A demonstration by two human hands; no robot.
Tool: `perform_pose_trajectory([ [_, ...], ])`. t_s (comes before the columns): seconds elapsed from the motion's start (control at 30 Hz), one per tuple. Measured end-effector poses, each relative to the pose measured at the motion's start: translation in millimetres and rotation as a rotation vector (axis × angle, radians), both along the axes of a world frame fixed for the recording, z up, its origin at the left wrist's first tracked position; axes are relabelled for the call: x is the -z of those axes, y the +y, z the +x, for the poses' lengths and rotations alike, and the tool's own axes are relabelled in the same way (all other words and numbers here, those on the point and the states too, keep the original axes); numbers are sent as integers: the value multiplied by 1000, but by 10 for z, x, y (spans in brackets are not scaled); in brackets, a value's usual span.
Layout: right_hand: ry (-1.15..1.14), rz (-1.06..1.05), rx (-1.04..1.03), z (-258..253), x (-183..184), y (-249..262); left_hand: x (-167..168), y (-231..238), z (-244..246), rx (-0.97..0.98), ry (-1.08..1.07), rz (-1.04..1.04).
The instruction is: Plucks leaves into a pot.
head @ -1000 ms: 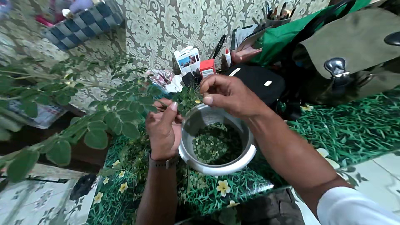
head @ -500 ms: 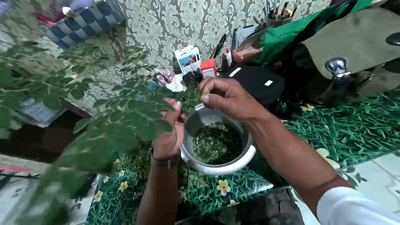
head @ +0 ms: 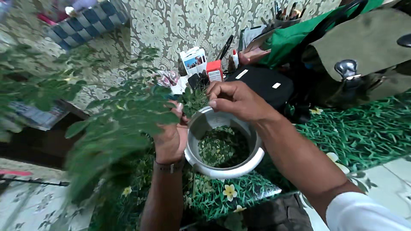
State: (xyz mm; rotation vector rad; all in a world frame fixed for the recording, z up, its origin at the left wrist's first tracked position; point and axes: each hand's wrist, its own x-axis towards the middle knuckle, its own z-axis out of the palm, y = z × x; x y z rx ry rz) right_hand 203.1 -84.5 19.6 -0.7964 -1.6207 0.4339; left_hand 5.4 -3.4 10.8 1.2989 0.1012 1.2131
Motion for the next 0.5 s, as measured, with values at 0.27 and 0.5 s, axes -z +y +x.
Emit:
perform_pose_trajectory([
  [0.27,120,33,4,-53,-6,-8,67,7,29,69,43,22],
  [0.5,172,27,46,-10,-21,-32,59,3,37,47,65,11],
])
